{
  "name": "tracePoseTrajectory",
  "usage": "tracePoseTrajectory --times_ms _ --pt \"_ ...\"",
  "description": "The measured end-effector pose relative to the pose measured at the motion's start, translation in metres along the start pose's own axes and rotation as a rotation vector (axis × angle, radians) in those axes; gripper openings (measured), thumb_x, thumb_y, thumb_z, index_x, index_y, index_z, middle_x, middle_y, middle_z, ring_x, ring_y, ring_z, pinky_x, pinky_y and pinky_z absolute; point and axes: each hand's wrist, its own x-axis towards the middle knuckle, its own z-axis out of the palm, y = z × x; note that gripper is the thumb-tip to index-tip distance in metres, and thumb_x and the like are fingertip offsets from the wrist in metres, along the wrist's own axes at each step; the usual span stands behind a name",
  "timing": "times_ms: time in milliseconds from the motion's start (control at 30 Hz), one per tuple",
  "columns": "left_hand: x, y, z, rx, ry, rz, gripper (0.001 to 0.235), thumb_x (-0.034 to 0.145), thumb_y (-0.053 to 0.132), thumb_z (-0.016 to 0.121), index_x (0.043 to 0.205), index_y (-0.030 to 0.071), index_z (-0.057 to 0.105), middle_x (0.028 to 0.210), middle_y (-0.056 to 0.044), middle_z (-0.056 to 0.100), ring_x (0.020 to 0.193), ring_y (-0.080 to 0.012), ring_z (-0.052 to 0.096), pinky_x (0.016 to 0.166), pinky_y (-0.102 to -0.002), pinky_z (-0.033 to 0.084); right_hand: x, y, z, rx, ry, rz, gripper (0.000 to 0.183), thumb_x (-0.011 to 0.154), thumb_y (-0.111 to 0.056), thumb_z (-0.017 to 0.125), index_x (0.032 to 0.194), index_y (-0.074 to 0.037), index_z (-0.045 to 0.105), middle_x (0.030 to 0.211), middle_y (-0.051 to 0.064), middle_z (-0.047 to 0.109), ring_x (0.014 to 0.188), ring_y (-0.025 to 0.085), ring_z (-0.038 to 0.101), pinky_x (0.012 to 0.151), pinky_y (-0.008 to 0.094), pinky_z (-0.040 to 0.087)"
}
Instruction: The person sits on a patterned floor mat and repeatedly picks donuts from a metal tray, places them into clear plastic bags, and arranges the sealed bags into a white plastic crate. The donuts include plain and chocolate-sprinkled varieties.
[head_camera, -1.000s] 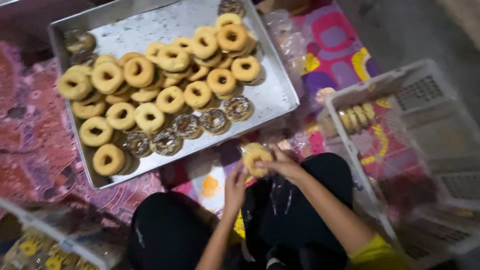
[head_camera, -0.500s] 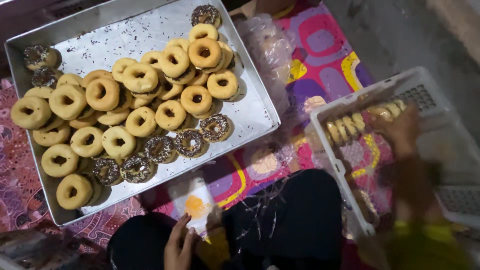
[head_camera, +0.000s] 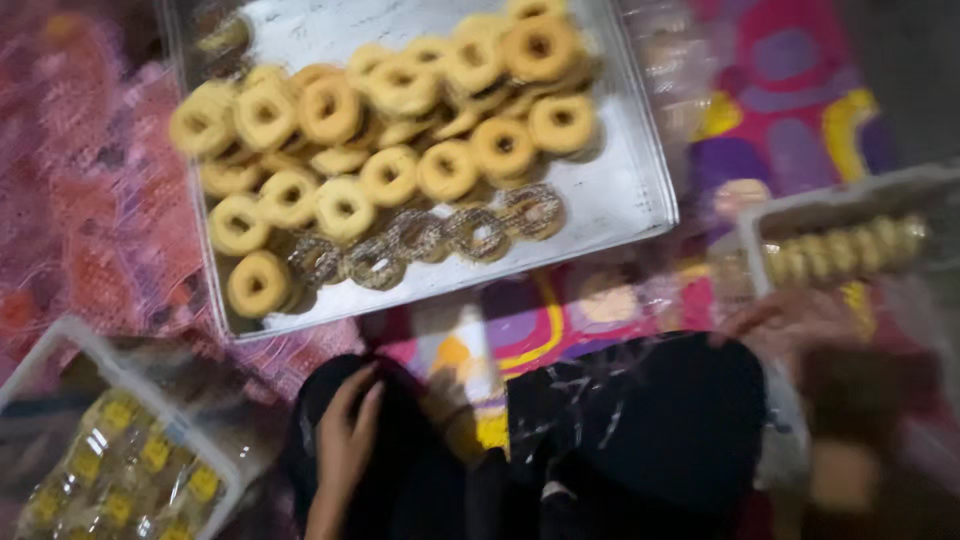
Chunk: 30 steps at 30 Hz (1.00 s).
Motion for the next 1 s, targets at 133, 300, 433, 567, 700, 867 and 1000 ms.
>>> tracePoseTrajectory --times_ms 133,300,433,567,700,867,1000 --pt "0.062 -0.022 0.038 0.552 -0.241 0.357 0.026 0.091 0.029 0.069 0.11 0.011 0.072 0.125 -0.01 0.071 0.125 -0.0328 0.061 0.117 -0.045 0.043 0.008 -0.162 0.055 -0.085 -0.248 -0.488 0.037 0.084 -0.012 0.068 0.121 -0.018 0.069 0.13 0.005 0.065 0.14 0.034 0.052 0.116 0.073 0.031" --pt "0.088 -0.04 0.106 1.047 -0.471 0.021 0.099 0.074 0.072 0.075 0.151 0.017 0.045 0.153 -0.008 0.047 0.144 -0.0342 0.035 0.117 -0.07 0.013 0.045 -0.297 0.138 0.781 -0.269 -0.372 0.029 0.087 -0.01 0.062 0.114 -0.003 0.069 0.118 0.02 0.066 0.114 0.038 0.061 0.097 0.046 0.051" --pt "0.099 -0.059 0.131 1.09 -0.617 -0.031 0.109 0.071 0.072 0.077 0.158 0.025 0.031 0.162 -0.003 0.032 0.151 -0.0306 0.023 0.116 -0.073 0.005 0.067 -0.361 0.222 0.335 -0.59 -0.313 0.033 0.088 -0.026 0.064 0.112 -0.005 0.071 0.11 0.026 0.07 0.101 0.043 0.069 0.093 0.052 0.053" --pt "0.11 -0.073 0.136 1.077 -0.617 -0.038 0.102 0.077 0.061 0.076 0.157 0.02 0.028 0.162 -0.005 0.028 0.152 -0.0305 0.02 0.113 -0.07 0.011 0.09 -0.384 0.257 0.372 -0.492 -0.403 0.042 0.074 -0.024 0.071 0.109 -0.001 0.072 0.105 0.03 0.069 0.097 0.045 0.068 0.089 0.052 0.054" --pt "0.099 -0.073 0.126 0.784 -0.386 -0.027 0.094 0.084 0.046 0.074 0.154 0.009 0.026 0.159 -0.014 0.026 0.15 -0.0333 0.023 0.109 -0.062 0.024 0.092 -0.37 0.211 0.204 -0.926 -0.306 0.039 0.086 -0.028 0.066 0.113 -0.003 0.077 0.112 0.026 0.073 0.103 0.04 0.071 0.093 0.05 0.054" --pt "0.056 -0.045 0.086 -0.822 0.059 -0.076 0.073 0.096 0.038 0.067 0.148 -0.001 0.035 0.147 -0.021 0.037 0.137 -0.0347 0.036 0.1 -0.049 0.042 0.026 -0.351 0.081 0.776 -0.508 -0.259 0.068 0.087 -0.028 0.072 0.149 -0.007 0.053 0.131 0.025 0.063 0.108 0.04 0.066 0.087 0.047 0.055" --pt "0.028 -0.008 0.051 -1.701 -0.143 -0.452 0.051 0.105 0.045 0.054 0.137 0.005 0.061 0.127 -0.011 0.068 0.114 -0.0242 0.063 0.091 -0.038 0.051 0.007 -0.319 0.0 0.637 -0.071 -0.944 0.032 0.091 -0.03 0.077 0.111 -0.008 0.068 0.127 0.011 0.069 0.117 0.032 0.069 0.098 0.044 0.057"
